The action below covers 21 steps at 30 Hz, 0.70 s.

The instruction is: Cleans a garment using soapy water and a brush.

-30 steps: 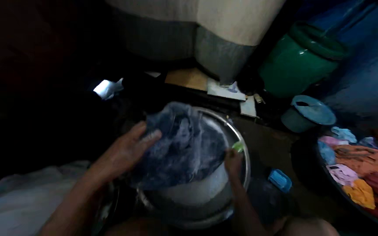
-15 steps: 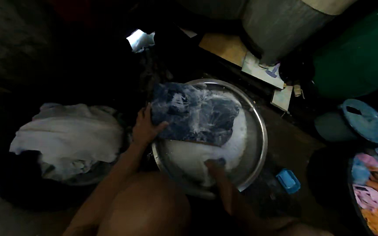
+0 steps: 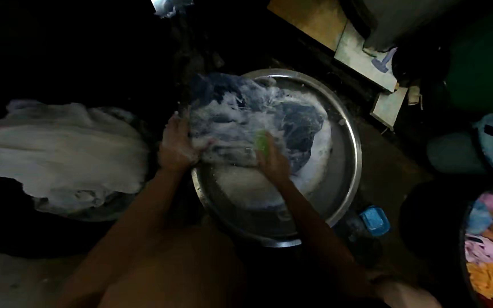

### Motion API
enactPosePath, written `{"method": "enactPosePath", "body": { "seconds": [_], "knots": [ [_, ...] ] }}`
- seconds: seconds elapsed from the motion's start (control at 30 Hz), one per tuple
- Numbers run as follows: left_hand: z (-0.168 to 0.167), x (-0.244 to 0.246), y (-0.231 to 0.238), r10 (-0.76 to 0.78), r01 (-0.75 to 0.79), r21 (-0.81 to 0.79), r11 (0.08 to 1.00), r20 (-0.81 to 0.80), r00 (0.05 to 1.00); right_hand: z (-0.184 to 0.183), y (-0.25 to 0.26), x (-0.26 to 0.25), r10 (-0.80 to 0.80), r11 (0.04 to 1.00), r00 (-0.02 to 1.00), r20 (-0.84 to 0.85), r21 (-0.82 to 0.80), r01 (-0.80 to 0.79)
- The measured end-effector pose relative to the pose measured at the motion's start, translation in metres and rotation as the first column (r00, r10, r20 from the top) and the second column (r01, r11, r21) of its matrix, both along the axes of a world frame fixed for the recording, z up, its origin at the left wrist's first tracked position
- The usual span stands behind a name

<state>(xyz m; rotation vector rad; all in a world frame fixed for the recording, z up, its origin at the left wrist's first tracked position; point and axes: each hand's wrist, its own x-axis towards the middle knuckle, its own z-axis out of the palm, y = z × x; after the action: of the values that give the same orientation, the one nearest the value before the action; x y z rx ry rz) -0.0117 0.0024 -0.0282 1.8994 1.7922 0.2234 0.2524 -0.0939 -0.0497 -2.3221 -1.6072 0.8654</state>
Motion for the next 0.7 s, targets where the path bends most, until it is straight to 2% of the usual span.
{"method": "enactPosePath", "body": {
  "seconds": [0.07,0.1,0.13,0.2,0.27,0.33,0.37,0.4,0.5,0.57,0.63,0.7],
  "knots": [
    [0.001,0.004,-0.001,0.038,-0.038,-0.024,0.999,0.013,0.999,-0.014,-0.031,0.058,-0.162,0.976,0.979,0.123,-0.128,0.178],
    [0.002,0.007,0.0,0.058,-0.057,-0.033,0.998,0.015,0.998,-0.011,-0.032,0.066,-0.223,0.959,0.964,0.146,-0.146,0.244],
    [0.002,0.007,0.003,0.07,-0.07,-0.033,0.997,0.017,0.997,-0.004,-0.023,0.059,-0.276,0.949,0.954,0.12,-0.121,0.29],
    [0.0,0.006,0.004,0.069,-0.068,-0.028,0.997,0.022,0.997,0.014,-0.002,0.012,-0.302,0.949,0.952,-0.049,0.08,0.305],
    [-0.004,0.002,0.006,0.038,-0.038,-0.007,0.999,0.033,0.999,0.035,0.023,-0.066,-0.1,0.956,0.975,-0.198,0.251,0.149],
    [-0.002,0.0,0.0,0.008,-0.008,-0.001,1.0,0.057,0.998,0.042,0.035,-0.116,0.147,0.949,0.974,-0.173,0.302,-0.09],
    [0.002,0.0,0.003,0.009,-0.008,-0.011,1.0,0.054,0.999,0.036,0.034,-0.114,0.188,0.95,0.97,-0.154,0.279,-0.139],
    [0.003,0.0,0.006,0.006,-0.005,-0.019,1.0,0.054,0.998,0.025,0.026,-0.09,0.152,0.971,0.979,-0.132,0.206,-0.123],
    [0.002,0.002,0.003,0.034,-0.033,-0.011,0.999,0.081,0.996,-0.02,-0.03,0.028,-0.115,0.993,0.992,0.057,0.011,0.115],
    [0.006,0.006,0.003,0.037,-0.038,0.007,0.999,0.084,0.996,-0.023,-0.044,0.068,-0.243,0.966,0.957,0.156,-0.055,0.254],
    [0.003,0.005,0.003,0.045,-0.046,0.008,0.999,0.07,0.997,-0.005,-0.025,0.044,-0.313,0.949,0.945,0.094,-0.004,0.315],
    [-0.001,0.004,0.005,0.043,-0.044,0.016,0.999,0.074,0.996,0.019,0.007,-0.022,-0.238,0.95,0.968,-0.08,0.19,0.25]
  ]
}}
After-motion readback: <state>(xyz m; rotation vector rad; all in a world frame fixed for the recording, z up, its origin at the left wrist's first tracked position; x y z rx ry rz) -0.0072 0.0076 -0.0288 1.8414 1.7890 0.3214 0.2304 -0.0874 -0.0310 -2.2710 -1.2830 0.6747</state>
